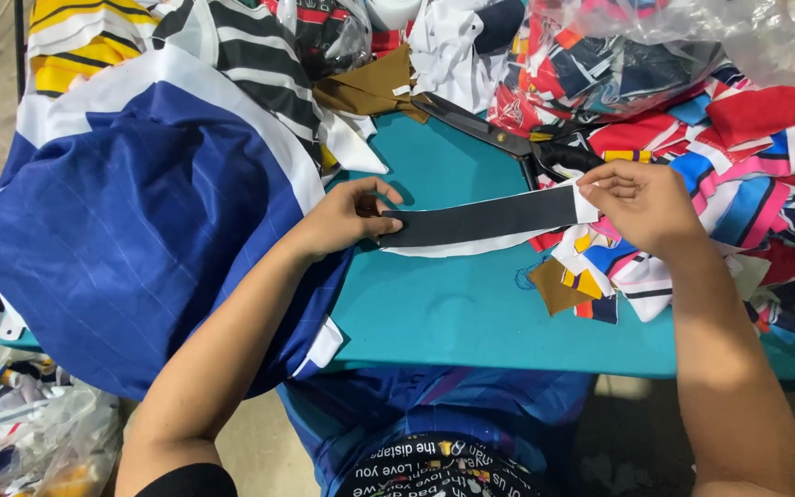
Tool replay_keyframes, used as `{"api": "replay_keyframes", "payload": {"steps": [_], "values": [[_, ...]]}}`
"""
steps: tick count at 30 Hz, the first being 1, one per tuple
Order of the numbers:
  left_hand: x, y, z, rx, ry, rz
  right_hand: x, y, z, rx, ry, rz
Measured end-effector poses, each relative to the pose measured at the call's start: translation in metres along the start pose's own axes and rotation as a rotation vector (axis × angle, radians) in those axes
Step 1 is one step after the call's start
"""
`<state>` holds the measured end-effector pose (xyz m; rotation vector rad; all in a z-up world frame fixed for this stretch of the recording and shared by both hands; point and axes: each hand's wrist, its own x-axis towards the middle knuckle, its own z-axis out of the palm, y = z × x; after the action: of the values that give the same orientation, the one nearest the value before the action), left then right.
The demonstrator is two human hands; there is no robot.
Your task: Sorting, folding, and trimming fabric strips at a workstation in a garment factory.
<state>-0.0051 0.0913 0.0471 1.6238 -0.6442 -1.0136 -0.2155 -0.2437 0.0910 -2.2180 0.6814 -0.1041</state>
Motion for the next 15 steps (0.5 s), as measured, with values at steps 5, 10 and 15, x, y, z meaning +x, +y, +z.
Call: {"api": "replay_keyframes", "payload": {"steps": [5,10,15], "values": [[-0.001,0.008,-0.003,0.228,0.007,-0.037,-0.002,-0.003,-0.009,0.044,-0.013,-0.021],[0.006,0.010,-0.006,0.269,-0.137,-0.117,0.006,-0.007,-0.012,-0.063,-0.018,0.204],[0.016,0.005,-0.013,0.145,-0.185,-0.143,0.010,-0.012,-0.012,-0.001,0.005,0.096]]}}
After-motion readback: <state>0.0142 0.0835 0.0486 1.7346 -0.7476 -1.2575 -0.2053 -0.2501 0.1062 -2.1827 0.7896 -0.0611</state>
